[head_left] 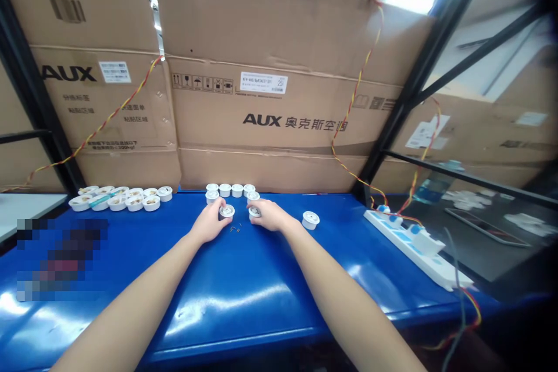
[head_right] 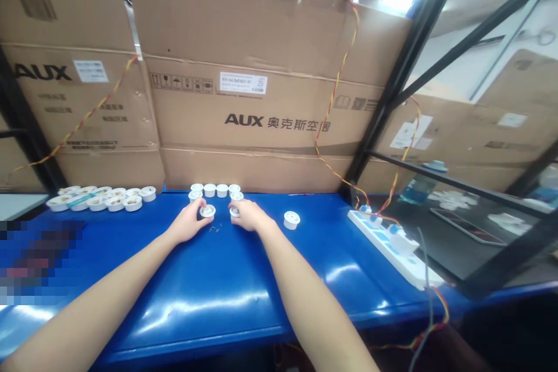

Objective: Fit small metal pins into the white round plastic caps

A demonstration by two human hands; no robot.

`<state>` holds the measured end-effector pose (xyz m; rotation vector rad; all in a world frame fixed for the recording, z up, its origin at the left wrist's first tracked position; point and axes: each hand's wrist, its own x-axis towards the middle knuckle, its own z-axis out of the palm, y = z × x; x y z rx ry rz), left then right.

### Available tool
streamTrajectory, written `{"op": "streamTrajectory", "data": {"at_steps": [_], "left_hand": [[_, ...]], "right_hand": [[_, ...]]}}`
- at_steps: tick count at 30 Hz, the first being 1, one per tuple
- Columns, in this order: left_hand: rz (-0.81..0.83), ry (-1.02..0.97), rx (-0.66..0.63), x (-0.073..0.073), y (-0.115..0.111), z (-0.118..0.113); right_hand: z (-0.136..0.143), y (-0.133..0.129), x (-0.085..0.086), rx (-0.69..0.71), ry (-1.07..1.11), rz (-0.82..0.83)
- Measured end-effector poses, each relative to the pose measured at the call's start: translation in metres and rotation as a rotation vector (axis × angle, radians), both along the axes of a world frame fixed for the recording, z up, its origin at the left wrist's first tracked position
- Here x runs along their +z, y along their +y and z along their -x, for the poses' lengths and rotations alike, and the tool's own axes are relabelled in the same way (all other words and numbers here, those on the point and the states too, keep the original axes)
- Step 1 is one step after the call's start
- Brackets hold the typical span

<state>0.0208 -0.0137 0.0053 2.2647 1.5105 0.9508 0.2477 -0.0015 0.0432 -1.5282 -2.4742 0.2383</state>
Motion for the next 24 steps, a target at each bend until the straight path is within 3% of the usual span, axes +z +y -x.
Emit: {"op": "streamTrajectory", "data": {"at_steps": [3,8,12,15,20,24], "left_hand": [[0.038,-0.042,0.005,-0.001,0.003,0.001],[0.079,-0.042,0.004,-0.002,0.005,0.003],[-0.097,-0.005,-0.041,0.002,0.002,0.006],[-0.253,0.18,-0.089,0.009,0.0,0.007],[-0.434,0.501,-0.148,0.018,0.002,0.007],[-0.472,0.627,-0.208,0.017,0.005,0.006]], "right_hand": [[0.0,0.005,-0.01,0.056,0.179,0.061],[0.001,0.008,-0.016,0.005,0.306,0.12],[0.006,0.002,-0.008,0.087,0.197,-0.137],[0.01,-0.002,-0.003,0.201,0.075,-0.295],[0.017,-0.001,-0.004,0.258,-0.066,-0.356],[0.021,0.0,-0.007,0.284,-0.176,-0.341]]}}
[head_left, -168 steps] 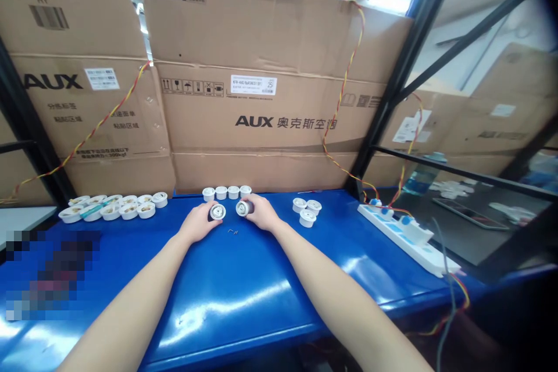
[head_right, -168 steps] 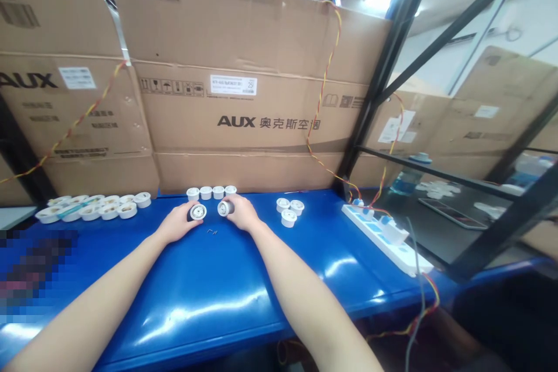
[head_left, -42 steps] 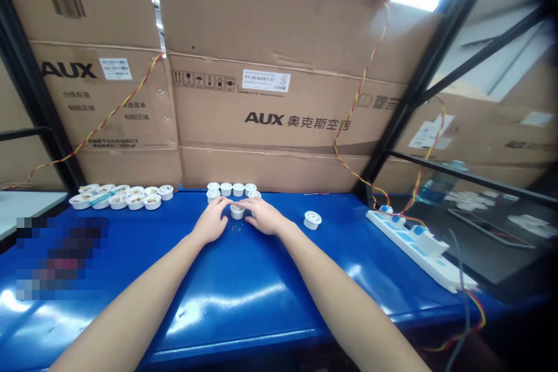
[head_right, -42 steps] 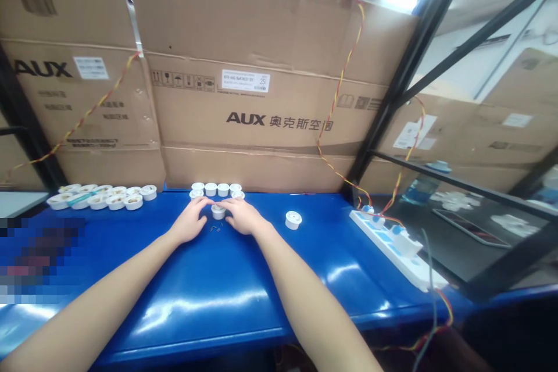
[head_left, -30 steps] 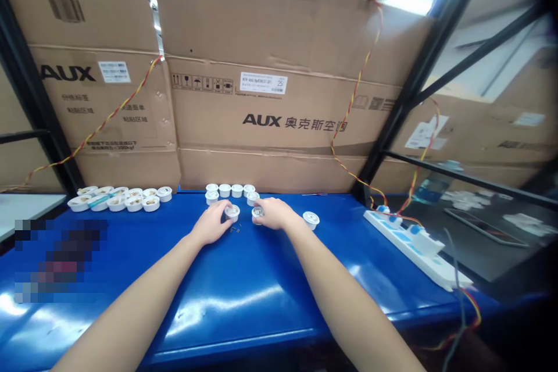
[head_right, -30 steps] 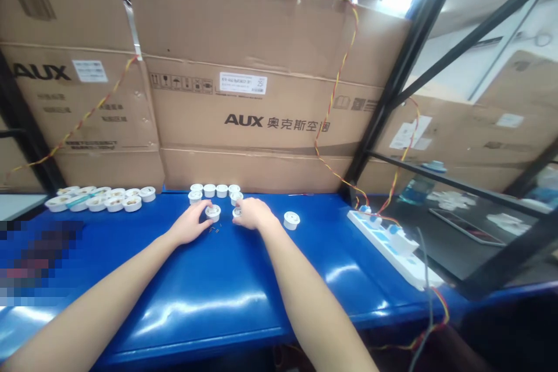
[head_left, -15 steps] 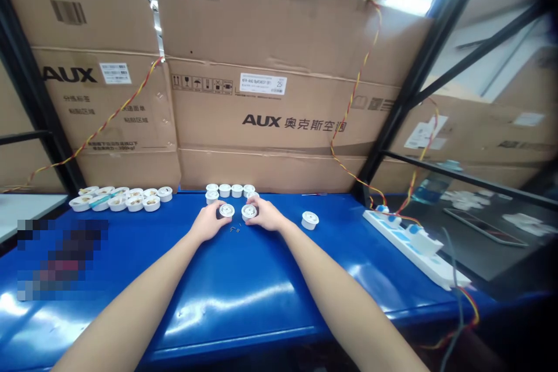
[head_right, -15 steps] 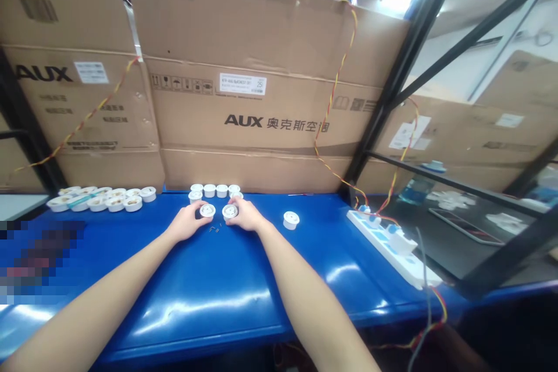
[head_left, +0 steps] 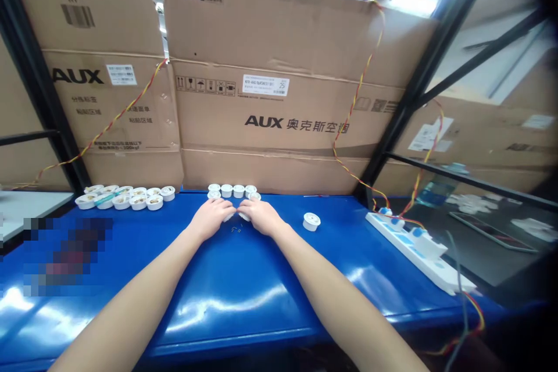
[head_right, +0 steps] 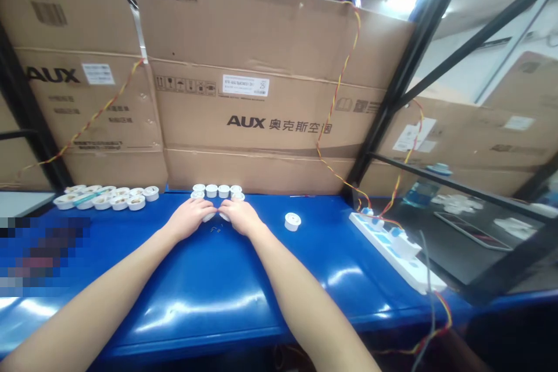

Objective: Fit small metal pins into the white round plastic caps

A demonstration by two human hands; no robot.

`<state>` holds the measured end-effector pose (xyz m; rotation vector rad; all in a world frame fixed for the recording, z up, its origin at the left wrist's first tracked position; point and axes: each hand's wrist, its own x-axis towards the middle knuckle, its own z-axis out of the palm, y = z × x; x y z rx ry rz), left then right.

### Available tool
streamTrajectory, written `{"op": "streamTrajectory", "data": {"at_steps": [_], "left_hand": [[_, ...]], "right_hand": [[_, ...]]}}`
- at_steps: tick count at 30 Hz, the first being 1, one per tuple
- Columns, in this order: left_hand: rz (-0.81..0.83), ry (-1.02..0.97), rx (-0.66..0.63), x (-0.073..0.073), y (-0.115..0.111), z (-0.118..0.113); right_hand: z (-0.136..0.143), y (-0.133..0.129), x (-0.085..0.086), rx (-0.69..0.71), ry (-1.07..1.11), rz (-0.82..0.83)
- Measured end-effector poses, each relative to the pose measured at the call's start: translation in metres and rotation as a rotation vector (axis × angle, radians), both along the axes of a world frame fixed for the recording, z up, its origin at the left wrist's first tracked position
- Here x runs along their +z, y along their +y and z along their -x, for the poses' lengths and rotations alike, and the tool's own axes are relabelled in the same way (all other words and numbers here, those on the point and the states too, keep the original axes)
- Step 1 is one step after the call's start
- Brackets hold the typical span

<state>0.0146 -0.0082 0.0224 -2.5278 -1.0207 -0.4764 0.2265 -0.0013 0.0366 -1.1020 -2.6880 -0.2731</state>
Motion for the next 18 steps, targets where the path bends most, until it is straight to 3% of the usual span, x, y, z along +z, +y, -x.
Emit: {"op": "streamTrajectory", "data": {"at_steps": [8,18], "left_hand": [[0.001,-0.011,-0.004,0.0005,0.0006,0.0038],[0.121,-0.094,0.129,0.0017,-0.0041,0.0034]], "right_hand": [[-0.0019,-0.0043,0.0044,-0.081,0.042,0.037],[-0.0065,-0.0054,0.0022,-0.262,0.085,0.142]]}}
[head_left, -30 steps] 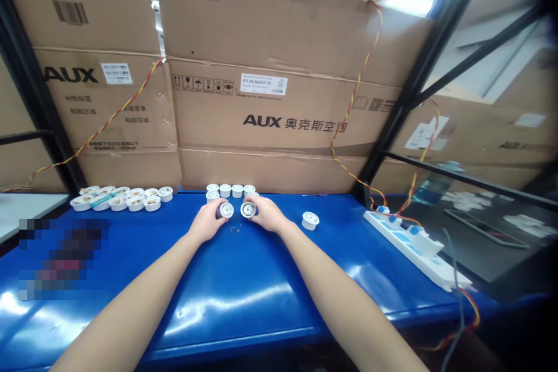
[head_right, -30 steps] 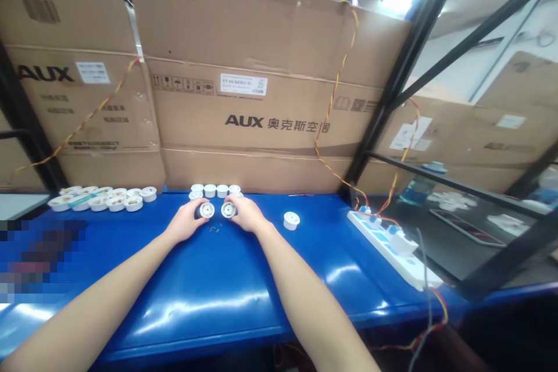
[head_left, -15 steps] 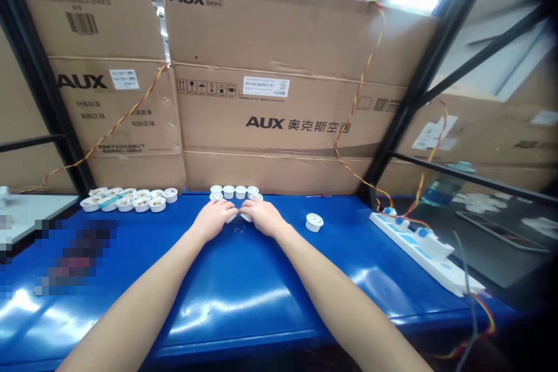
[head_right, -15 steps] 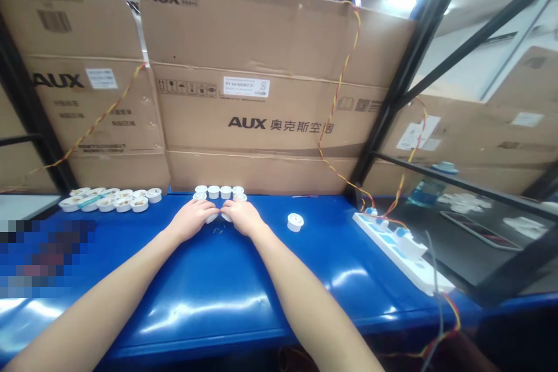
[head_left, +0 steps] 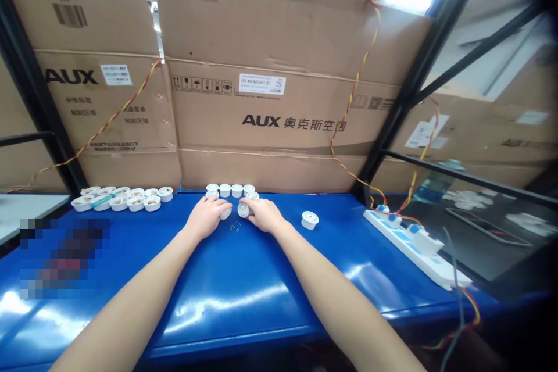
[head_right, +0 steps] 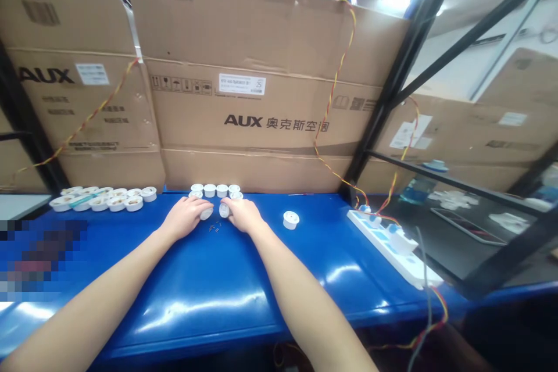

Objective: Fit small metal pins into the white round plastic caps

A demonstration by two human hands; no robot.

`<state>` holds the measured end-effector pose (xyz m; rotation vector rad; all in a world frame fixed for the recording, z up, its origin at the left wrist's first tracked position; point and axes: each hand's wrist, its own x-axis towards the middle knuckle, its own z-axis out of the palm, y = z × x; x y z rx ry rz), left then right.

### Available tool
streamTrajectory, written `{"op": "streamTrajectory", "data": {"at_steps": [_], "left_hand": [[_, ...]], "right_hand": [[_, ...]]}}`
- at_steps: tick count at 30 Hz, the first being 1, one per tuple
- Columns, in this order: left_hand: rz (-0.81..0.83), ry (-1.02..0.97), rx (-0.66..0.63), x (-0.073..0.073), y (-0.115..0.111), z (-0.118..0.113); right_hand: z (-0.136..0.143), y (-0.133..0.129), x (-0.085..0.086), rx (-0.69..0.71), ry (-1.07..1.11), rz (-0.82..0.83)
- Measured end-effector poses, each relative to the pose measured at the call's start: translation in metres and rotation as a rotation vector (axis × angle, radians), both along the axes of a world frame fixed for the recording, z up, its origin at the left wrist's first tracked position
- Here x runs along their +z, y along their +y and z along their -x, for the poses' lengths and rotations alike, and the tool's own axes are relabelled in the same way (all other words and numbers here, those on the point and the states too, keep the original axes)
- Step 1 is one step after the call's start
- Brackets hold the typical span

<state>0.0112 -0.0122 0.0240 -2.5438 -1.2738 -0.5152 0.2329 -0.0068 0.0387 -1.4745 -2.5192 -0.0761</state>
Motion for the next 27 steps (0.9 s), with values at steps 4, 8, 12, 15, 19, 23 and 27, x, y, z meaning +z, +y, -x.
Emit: {"op": "streamTrajectory", "data": {"at_steps": [4,8,12,15,19,23,27], "left_hand": [[0.153,-0.161,0.257,-0.009,0.001,0.002],[0.234,-0.235,0.393,-0.012,0.002,0.006],[0.313,-0.289,0.415,-0.008,0.001,0.007],[0.381,-0.275,0.327,-0.008,0.001,0.006],[0.314,-0.299,0.271,-0.013,0.002,0.005],[0.298,-0.265,0.26,-0.015,0.002,0.006],[0.292,-0.273,0.245,-0.014,0.001,0.006]], "right_hand": [[0.003,0.0,-0.005,-0.074,-0.002,0.047],[0.002,0.001,-0.005,-0.154,-0.02,0.048],[0.0,0.0,0.003,-0.183,0.0,0.02],[0.001,-0.001,0.006,-0.091,-0.004,0.092],[0.003,-0.002,0.004,-0.072,0.027,0.079],[0.002,-0.001,0.003,-0.07,0.021,0.1],[-0.003,0.001,0.009,-0.155,-0.006,0.115]]}}
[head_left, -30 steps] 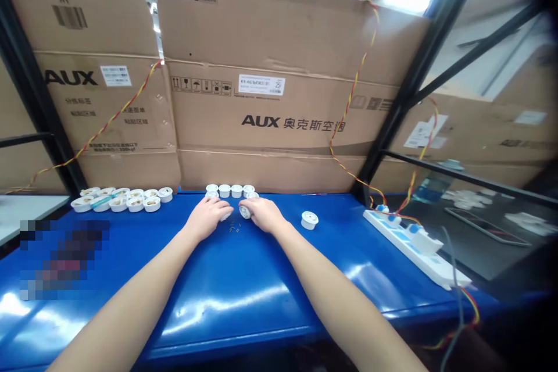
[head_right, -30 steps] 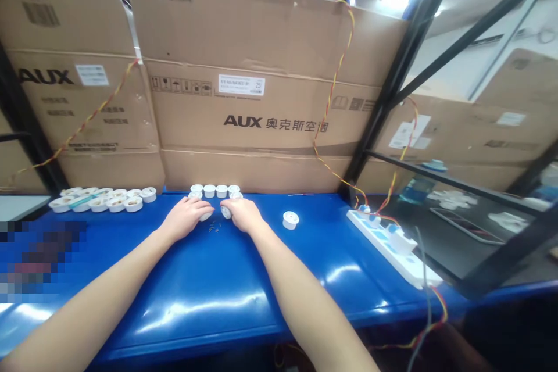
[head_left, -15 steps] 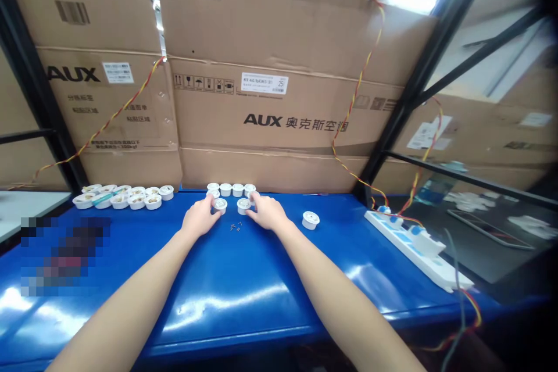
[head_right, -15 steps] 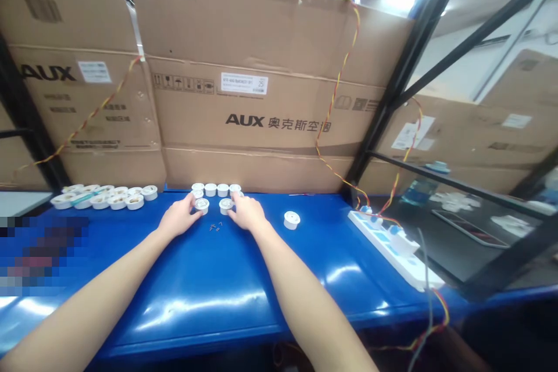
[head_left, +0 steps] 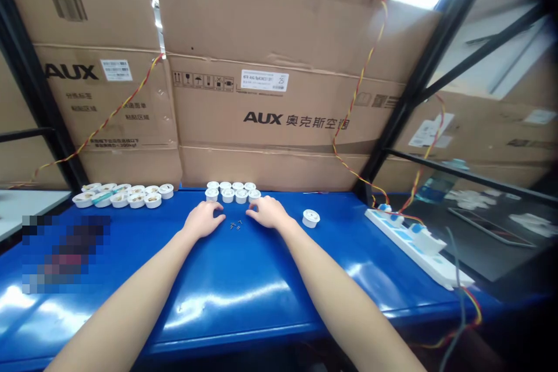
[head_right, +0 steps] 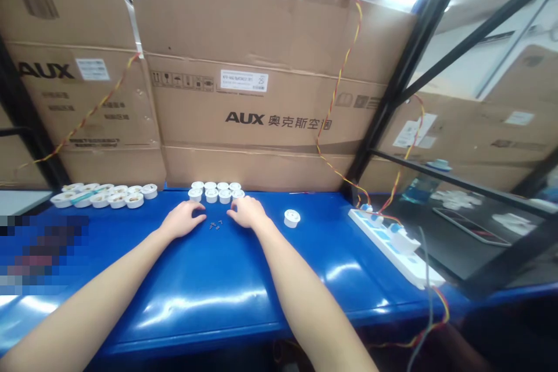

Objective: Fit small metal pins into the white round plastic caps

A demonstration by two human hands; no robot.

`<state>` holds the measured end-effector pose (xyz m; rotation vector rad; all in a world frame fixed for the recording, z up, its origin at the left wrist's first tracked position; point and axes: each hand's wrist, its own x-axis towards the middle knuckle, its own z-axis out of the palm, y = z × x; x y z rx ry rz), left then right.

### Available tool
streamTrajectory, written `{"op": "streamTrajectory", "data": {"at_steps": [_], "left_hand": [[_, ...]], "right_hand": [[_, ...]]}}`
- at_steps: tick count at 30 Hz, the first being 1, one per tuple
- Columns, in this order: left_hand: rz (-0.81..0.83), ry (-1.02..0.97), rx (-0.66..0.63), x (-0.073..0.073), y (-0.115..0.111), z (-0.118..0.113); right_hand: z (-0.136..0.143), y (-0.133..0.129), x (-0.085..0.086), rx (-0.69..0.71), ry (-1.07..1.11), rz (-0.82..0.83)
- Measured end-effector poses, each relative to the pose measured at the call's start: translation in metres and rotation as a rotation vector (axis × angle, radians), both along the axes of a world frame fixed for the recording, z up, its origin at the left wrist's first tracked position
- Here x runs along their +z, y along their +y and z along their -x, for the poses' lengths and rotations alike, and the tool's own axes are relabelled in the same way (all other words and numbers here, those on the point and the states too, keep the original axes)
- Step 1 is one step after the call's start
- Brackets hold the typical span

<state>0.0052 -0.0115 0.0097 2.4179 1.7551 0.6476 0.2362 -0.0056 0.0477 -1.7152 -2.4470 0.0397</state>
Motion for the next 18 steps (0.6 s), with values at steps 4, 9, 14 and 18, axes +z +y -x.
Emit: {"op": "streamTrajectory", "data": {"at_steps": [4,9,14,18], "left_hand": [[0.007,-0.012,0.006,0.002,0.0,0.0],[0.013,0.002,0.001,0.002,-0.001,-0.001],[0.01,0.017,-0.001,0.002,-0.002,-0.002],[0.02,0.024,0.001,0.003,-0.003,-0.002]], "right_hand": [[-0.028,0.002,0.017,-0.252,-0.009,-0.046],[-0.084,0.002,0.035,-0.551,-0.019,0.125],[-0.082,0.004,0.026,-0.445,-0.035,0.339],[-0.045,0.006,0.012,-0.15,-0.097,0.202]]}}
